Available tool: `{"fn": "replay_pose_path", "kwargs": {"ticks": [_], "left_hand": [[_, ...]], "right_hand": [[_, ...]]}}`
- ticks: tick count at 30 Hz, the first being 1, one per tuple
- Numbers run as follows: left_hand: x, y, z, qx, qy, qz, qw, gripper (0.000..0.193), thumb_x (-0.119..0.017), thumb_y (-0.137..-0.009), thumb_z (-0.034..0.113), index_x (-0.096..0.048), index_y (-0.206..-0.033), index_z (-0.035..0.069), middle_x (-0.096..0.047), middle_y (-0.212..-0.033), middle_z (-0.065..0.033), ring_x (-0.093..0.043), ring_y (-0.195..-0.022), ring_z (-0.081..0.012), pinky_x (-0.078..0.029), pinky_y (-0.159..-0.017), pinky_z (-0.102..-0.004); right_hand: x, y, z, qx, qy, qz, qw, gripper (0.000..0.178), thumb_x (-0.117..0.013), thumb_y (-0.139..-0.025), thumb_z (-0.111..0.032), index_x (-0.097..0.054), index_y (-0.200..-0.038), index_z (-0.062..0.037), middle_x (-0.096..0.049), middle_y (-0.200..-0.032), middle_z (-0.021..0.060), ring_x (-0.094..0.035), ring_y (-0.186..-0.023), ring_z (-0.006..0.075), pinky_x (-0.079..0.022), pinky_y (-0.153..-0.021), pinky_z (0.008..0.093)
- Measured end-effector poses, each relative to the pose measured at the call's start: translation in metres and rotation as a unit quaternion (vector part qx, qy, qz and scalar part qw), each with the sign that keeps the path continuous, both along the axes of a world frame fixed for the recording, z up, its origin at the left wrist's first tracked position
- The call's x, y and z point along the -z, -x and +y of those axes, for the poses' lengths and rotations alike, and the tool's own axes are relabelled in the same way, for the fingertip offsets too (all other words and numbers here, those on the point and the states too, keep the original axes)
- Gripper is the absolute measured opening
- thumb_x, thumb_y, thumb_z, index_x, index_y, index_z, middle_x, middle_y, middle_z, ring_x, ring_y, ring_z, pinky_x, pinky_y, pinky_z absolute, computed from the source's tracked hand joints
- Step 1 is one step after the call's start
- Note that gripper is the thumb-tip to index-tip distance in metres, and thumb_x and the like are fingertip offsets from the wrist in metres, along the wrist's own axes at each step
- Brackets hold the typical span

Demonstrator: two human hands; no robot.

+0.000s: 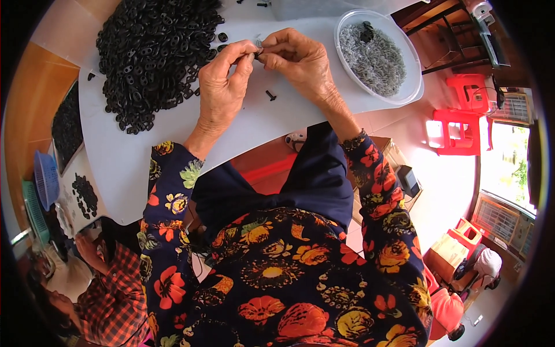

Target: The person assembles small plastic and rubber components onto a plastic base part by hand.

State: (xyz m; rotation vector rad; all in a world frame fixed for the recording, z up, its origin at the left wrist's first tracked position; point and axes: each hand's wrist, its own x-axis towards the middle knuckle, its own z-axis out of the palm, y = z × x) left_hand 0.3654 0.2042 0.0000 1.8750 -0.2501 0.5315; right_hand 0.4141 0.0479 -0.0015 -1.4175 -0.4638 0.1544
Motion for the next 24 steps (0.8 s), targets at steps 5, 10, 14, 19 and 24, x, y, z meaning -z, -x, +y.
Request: {"fn": "replay_pose_path", "kwargs": {"ticks": [5, 10, 14, 19, 24], "left_hand": [[-0.001, 0.001, -0.001, 0.006, 0.006, 0.027, 1.0, 0.016, -0.058, -0.091, 0.005, -0.061, -0.106, 0.0, -0.063, -0.091, 0.0004, -0.052, -0.074, -0.0047, -0.044, -0.068, -0.0196], [0.0, -0.001, 0.008, 0.054, 0.058, 0.128, 0.989, 0.016, -0.057, -0.091, 0.012, -0.061, -0.1, 0.0, -0.066, -0.083, -0.0029, -0.053, -0.068, -0.0058, -0.045, -0.062, -0.0215], [0.0, -0.004, 0.013, 0.092, 0.084, 0.15, 0.981, 0.014, -0.055, -0.092, 0.012, -0.061, -0.098, 0.001, -0.063, -0.076, 0.0013, -0.048, -0.064, -0.0032, -0.041, -0.058, -0.0198], [0.0, -0.002, 0.011, 0.07, 0.0, 0.103, 0.992, 0.011, -0.053, -0.091, 0.008, -0.06, -0.097, 0.002, -0.062, -0.07, 0.0012, -0.048, -0.061, -0.0043, -0.041, -0.055, -0.0208], [-0.003, 0.003, 0.0, 0.017, -0.067, 0.038, 0.997, 0.011, -0.053, -0.09, 0.006, -0.059, -0.098, 0.003, -0.059, -0.068, -0.0013, -0.048, -0.059, -0.0069, -0.043, -0.055, -0.0227]], "right_hand": [[0.0, 0.0, -0.001, 0.02, 0.035, -0.044, 0.998, 0.018, -0.066, -0.08, 0.0, -0.061, -0.097, 0.0002, -0.067, -0.083, 0.0055, -0.064, -0.077, 0.0084, -0.052, -0.07, 0.0231], [0.0, 0.0, -0.001, 0.008, 0.041, -0.067, 0.997, 0.018, -0.064, -0.082, -0.001, -0.062, -0.099, 0.0006, -0.067, -0.083, 0.005, -0.063, -0.076, 0.0087, -0.052, -0.072, 0.024], [-0.005, 0.002, 0.0, -0.002, 0.044, -0.045, 0.998, 0.016, -0.063, -0.083, -0.003, -0.063, -0.098, 0.0016, -0.066, -0.08, 0.0045, -0.061, -0.074, 0.0083, -0.052, -0.07, 0.0239], [-0.006, -0.002, -0.003, -0.03, 0.076, -0.037, 0.996, 0.013, -0.064, -0.089, -0.01, -0.064, -0.095, 0.0019, -0.064, -0.078, 0.0017, -0.056, -0.068, 0.007, -0.049, -0.066, 0.0223], [-0.008, 0.0, -0.003, -0.011, 0.112, -0.032, 0.993, 0.012, -0.065, -0.089, -0.011, -0.064, -0.089, 0.0009, -0.061, -0.07, 0.0004, -0.054, -0.064, 0.0056, -0.046, -0.06, 0.0211]]}}
